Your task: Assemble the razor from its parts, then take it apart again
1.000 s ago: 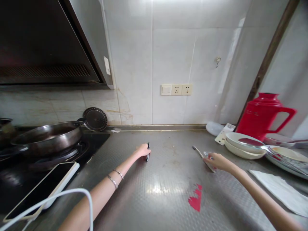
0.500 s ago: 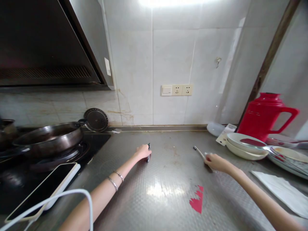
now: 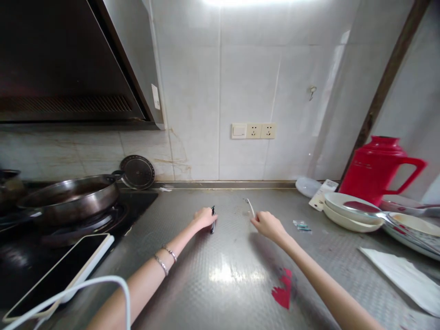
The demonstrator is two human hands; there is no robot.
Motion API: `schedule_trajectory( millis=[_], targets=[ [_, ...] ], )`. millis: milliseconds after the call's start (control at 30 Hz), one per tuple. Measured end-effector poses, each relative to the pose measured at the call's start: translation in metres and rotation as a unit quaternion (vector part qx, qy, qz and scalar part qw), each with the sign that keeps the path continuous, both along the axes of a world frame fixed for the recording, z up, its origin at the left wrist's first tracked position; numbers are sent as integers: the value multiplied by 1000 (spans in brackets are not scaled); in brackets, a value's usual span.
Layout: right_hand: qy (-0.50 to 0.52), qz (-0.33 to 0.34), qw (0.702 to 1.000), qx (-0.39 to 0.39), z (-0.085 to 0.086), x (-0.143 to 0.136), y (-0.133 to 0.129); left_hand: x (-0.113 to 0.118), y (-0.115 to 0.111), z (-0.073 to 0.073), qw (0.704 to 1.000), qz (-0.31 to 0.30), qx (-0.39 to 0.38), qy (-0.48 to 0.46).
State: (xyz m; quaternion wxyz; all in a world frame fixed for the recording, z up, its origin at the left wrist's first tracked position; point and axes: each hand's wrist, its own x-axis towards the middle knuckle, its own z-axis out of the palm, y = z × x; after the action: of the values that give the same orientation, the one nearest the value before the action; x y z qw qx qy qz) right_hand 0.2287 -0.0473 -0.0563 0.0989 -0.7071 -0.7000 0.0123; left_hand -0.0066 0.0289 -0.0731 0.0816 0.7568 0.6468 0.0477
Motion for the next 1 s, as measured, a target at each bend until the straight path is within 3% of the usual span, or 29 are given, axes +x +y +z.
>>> schedule_trajectory(
  millis=[200,367,700,1000],
  targets=[
    [-7,51,999,-12,-6,-66,5,-12,-10,6,1000,-13,-11,-12],
    [-21,82,996,-28,-17,-95,3,-15,-20,7,999,-27,-22,-27],
    [-18,41,998,-48,-11,-102,2,-7,-22,-1,999,-21,0,-28],
    [-24,60,997,-52,-12,-104,1,-2,-21,-3,999,-14,-3,-28]
  ],
)
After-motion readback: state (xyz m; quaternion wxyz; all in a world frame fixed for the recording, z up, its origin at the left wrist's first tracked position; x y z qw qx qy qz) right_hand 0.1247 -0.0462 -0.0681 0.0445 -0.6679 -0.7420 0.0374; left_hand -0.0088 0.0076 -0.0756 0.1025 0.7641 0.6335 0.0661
